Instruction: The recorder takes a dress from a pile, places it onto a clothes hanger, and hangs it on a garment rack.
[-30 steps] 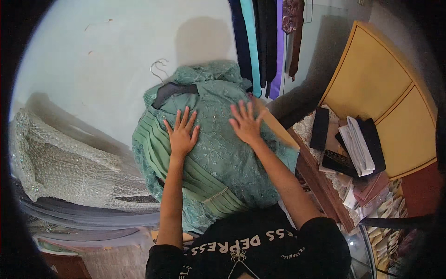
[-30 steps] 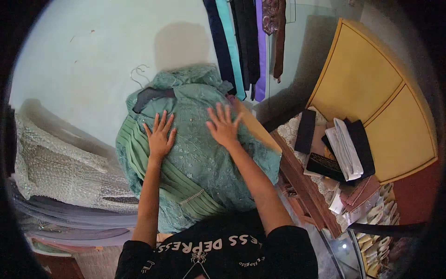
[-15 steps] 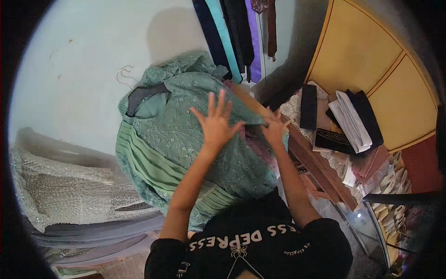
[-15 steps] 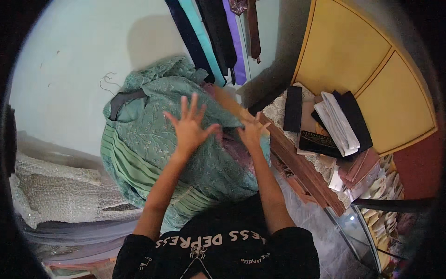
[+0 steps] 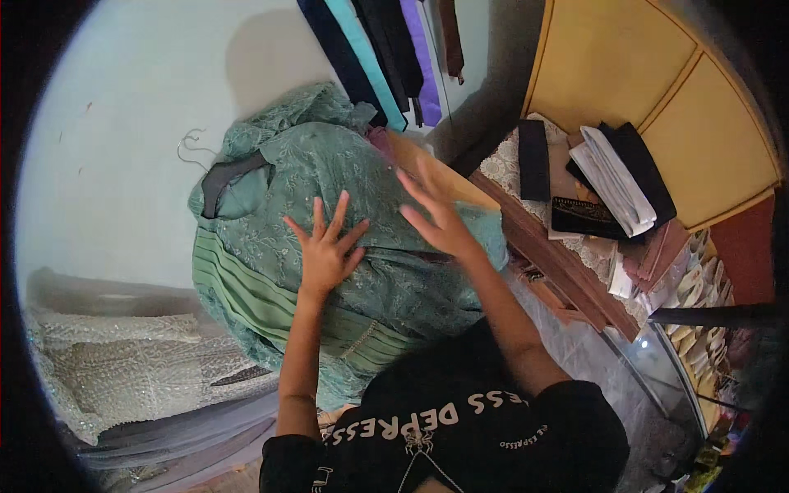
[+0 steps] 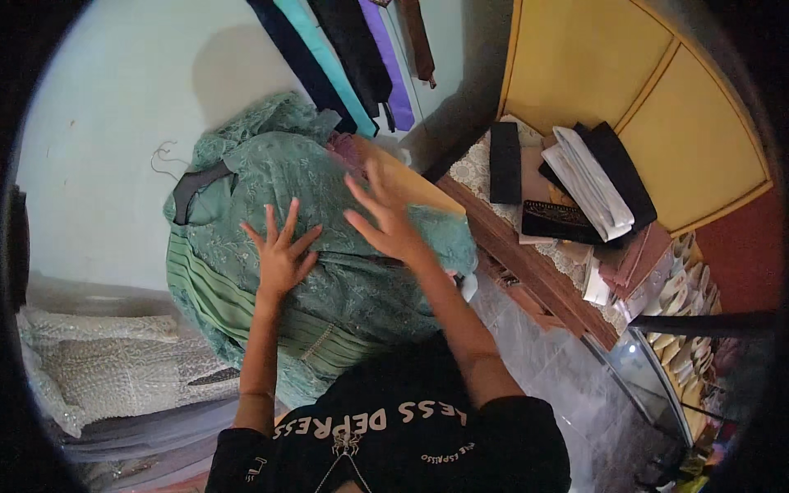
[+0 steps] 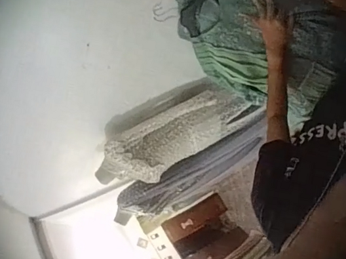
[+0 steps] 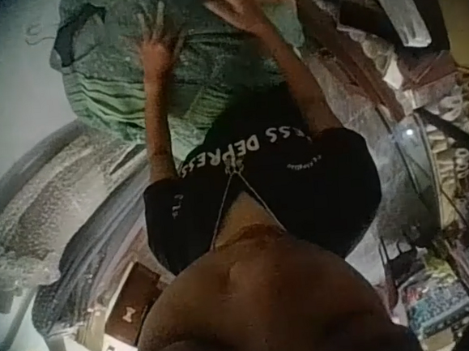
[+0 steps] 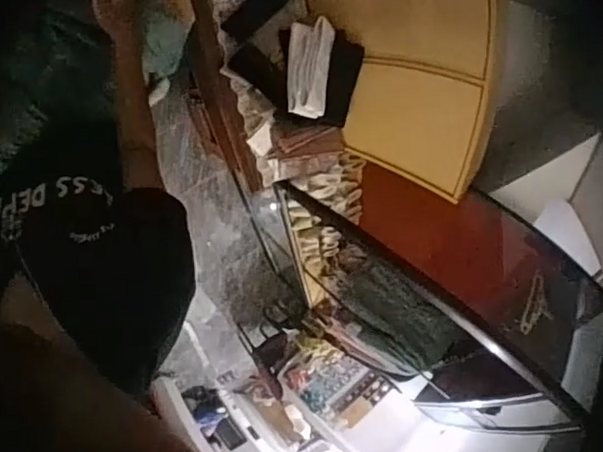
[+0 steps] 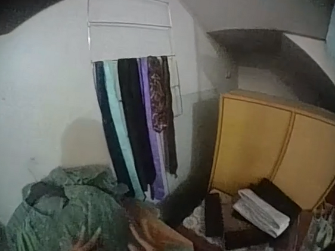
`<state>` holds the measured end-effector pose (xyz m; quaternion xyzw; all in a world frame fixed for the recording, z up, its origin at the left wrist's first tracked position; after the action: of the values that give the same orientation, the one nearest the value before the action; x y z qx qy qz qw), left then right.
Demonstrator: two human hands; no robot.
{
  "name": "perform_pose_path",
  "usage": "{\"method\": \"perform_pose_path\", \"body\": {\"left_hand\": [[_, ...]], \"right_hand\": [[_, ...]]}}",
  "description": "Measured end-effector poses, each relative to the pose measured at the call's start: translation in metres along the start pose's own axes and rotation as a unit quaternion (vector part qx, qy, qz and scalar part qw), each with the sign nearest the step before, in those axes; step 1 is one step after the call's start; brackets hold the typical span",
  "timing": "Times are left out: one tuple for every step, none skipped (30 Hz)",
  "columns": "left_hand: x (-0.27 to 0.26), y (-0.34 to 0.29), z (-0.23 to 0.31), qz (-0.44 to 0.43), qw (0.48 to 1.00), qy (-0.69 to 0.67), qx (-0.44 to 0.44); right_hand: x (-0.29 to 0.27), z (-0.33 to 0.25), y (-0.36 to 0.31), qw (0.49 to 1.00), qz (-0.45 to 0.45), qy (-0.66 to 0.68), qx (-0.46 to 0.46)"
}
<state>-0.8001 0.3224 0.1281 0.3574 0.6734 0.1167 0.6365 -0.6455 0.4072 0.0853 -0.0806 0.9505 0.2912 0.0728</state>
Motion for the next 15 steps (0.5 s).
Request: {"method": "perform_pose_path", "body": {"left_hand": [[0.001,0.000,-0.002,0.009,1.000,-0.008,-0.003],[-0.002,-0.001,-0.005,0.017,1.000,-0.012,-0.008],[0.001,-0.002,-0.008,-0.009,1.000,-0.012,-0.026],[0.003,-0.003,-0.010,0.003,1.000,-0.016,-0.024],[0.003,-0.006,-0.015,0.013,1.000,-0.014,-0.024],[0.004,-0.011,-0.020,0.012,0.999,-0.011,-0.029],[0.009,-0.016,-0.022,0.008,0.999,-0.014,-0.028],[0.011,-0.020,-0.023,0.002,0.999,-0.016,-0.032],[0.012,-0.019,-0.024,-0.002,0.999,-0.018,-0.035],[0.014,-0.016,-0.022,-0.003,0.999,-0.021,-0.034],[0.013,-0.015,-0.022,-0.010,0.999,-0.024,-0.037],[0.010,-0.015,-0.023,-0.016,0.999,-0.024,-0.039],[0.012,-0.011,-0.020,-0.016,0.999,-0.032,-0.035],[0.013,-0.010,-0.020,-0.011,0.999,-0.038,-0.037],[0.014,-0.010,-0.021,-0.007,0.998,-0.044,-0.038]], "right_hand": [[0.015,-0.005,0.013,0.999,0.022,0.002,-0.026],[0.030,-0.013,0.022,0.998,0.043,0.007,-0.053],[0.044,-0.012,0.023,0.997,0.025,-0.019,-0.066],[0.052,-0.008,0.020,0.996,0.008,-0.045,-0.079],[0.064,0.007,0.010,0.989,-0.031,-0.119,-0.084],[0.064,0.021,-0.004,0.989,-0.029,-0.119,-0.079],[0.063,0.053,-0.029,0.978,-0.086,-0.191,0.009],[0.056,0.084,-0.056,0.951,-0.141,-0.257,0.095],[0.037,0.112,-0.081,0.931,-0.126,-0.318,0.126],[0.009,0.137,-0.102,0.905,-0.110,-0.379,0.158],[-0.017,0.147,-0.113,0.881,-0.090,-0.433,0.166],[-0.037,0.152,-0.121,0.855,-0.069,-0.484,0.172],[-0.060,0.162,-0.129,0.834,-0.007,-0.520,0.184],[-0.076,0.159,-0.129,0.810,0.052,-0.551,0.194],[-0.086,0.161,-0.131,0.805,0.131,-0.520,0.254]]}}
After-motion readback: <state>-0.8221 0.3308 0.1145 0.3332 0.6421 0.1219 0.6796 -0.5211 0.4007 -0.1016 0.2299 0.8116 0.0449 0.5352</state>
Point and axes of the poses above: each hand's wrist, its own y-axis towards the middle knuckle, its own x-axis out of the palm, z = x × y, the point moved 7 cm from there along y, towards the middle knuckle, and after that the axes turned 13 degrees about z, right-handed, at the moved point
